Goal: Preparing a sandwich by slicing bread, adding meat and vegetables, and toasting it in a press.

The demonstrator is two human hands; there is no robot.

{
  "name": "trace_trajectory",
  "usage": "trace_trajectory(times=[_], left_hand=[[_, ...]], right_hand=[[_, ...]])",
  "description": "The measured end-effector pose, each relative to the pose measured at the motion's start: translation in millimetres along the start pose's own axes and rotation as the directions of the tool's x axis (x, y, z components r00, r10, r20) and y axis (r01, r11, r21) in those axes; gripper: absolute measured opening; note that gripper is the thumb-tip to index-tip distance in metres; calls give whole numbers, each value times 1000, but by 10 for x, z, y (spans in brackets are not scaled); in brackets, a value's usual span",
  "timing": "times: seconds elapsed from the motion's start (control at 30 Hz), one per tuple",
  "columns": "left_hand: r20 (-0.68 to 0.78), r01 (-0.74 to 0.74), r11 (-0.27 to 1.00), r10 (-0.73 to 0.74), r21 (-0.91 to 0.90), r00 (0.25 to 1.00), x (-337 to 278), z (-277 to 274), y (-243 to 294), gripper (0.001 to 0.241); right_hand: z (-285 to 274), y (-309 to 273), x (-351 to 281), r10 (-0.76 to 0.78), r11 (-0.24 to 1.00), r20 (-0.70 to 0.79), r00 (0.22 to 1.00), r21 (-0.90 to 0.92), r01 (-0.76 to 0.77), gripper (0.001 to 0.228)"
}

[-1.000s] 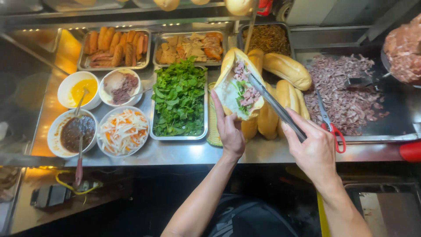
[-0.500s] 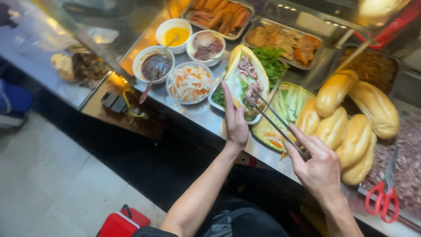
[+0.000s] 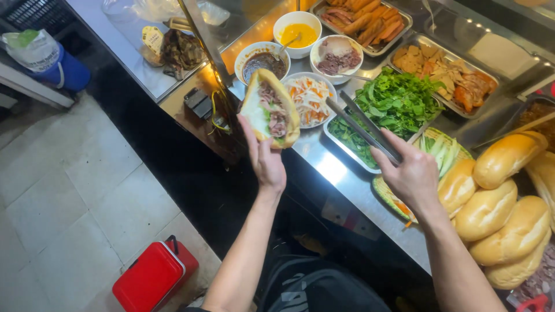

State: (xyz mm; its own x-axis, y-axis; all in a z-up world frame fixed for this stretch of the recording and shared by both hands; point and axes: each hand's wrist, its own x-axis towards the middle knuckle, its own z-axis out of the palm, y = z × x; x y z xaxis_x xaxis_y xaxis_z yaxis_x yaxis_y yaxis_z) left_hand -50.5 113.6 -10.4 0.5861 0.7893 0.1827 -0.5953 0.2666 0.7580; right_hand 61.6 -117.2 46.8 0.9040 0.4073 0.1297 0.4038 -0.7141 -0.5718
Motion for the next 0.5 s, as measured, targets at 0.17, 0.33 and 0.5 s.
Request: trace_trajectory(times=[0.17,0.33,0.5], left_hand=[[-20,58,997,-58,-42,998,282,-438,174,82],[42,157,987,-156,-28,987,523,-712,218,81],[111,248,968,-242,-39,964,770,-824,116,80]], right_hand=[[469,-264,266,-226,939,44,973,-257,229,52],[659,-473,398,-184,919,84,979,-339,202,53],[665,-595,447,-170,902,79,982,-390,187,41]])
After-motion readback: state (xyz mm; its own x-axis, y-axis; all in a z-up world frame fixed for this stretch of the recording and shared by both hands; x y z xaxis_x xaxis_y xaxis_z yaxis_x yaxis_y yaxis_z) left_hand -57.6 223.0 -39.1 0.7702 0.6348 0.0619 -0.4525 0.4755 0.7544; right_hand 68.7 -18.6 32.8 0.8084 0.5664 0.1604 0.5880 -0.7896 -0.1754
